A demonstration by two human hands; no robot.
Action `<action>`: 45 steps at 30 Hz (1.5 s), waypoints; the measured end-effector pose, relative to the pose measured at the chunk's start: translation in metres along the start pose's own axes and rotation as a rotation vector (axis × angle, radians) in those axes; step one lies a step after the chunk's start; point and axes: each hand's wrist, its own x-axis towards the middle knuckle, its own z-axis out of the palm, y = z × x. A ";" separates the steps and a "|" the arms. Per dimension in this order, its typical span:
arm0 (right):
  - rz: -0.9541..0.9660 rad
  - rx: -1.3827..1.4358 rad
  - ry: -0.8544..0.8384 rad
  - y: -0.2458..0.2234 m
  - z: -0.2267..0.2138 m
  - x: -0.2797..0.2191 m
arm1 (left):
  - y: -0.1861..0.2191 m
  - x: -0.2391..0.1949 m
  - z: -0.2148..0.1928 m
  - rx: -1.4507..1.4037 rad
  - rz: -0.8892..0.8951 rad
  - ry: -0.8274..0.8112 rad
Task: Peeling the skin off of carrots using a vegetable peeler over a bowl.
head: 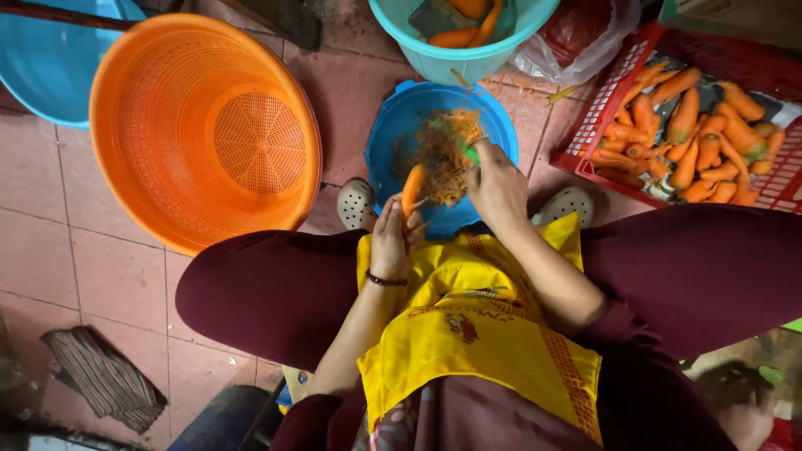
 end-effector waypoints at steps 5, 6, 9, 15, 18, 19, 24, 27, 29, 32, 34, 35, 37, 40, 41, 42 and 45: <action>0.110 -0.045 -0.226 0.012 0.041 0.002 | -0.002 0.001 -0.001 -0.073 -0.056 0.002; 0.169 -0.029 -0.331 0.013 0.045 0.002 | -0.003 0.001 -0.001 -0.081 -0.061 0.014; -0.067 0.301 -0.091 0.002 0.021 0.000 | 0.022 -0.015 0.021 0.058 -0.019 -0.077; -0.081 0.967 -0.343 -0.024 0.022 -0.011 | -0.003 -0.010 0.008 0.117 -0.149 -0.105; 0.051 1.031 -0.213 -0.009 0.037 -0.007 | -0.002 -0.006 0.006 0.223 -0.121 -0.166; 0.048 1.028 -0.211 -0.010 0.022 0.001 | -0.003 -0.004 0.004 0.221 -0.118 -0.168; 0.277 1.167 0.221 -0.015 -0.068 0.059 | -0.001 -0.003 -0.001 0.460 -0.040 -0.203; 0.069 1.314 0.356 -0.003 -0.083 0.105 | -0.002 -0.002 0.000 0.552 0.178 -0.198; 0.013 1.059 0.425 -0.005 -0.088 0.103 | -0.001 0.001 -0.003 0.582 0.233 -0.236; 0.016 0.724 0.443 -0.012 -0.067 0.085 | -0.008 0.012 -0.017 0.603 0.263 -0.240; 0.083 0.640 0.412 0.001 -0.029 0.070 | -0.009 0.012 -0.016 0.596 0.223 -0.221; 0.029 0.624 0.326 0.015 -0.003 0.064 | -0.004 0.009 -0.009 0.717 0.314 -0.198; -0.008 0.605 0.247 0.037 0.017 0.055 | -0.003 0.007 -0.005 0.841 0.398 -0.189; 0.007 0.510 0.225 0.054 -0.010 0.053 | -0.011 0.014 -0.012 0.812 0.359 -0.214; 0.109 0.534 0.426 0.058 -0.027 0.055 | -0.012 0.016 -0.012 0.760 0.336 -0.215; 0.209 0.552 0.626 0.062 -0.044 0.059 | -0.014 0.018 -0.012 0.706 0.314 -0.214; 0.309 0.648 0.966 0.170 -0.035 0.086 | 0.009 0.007 0.011 0.793 0.191 -0.126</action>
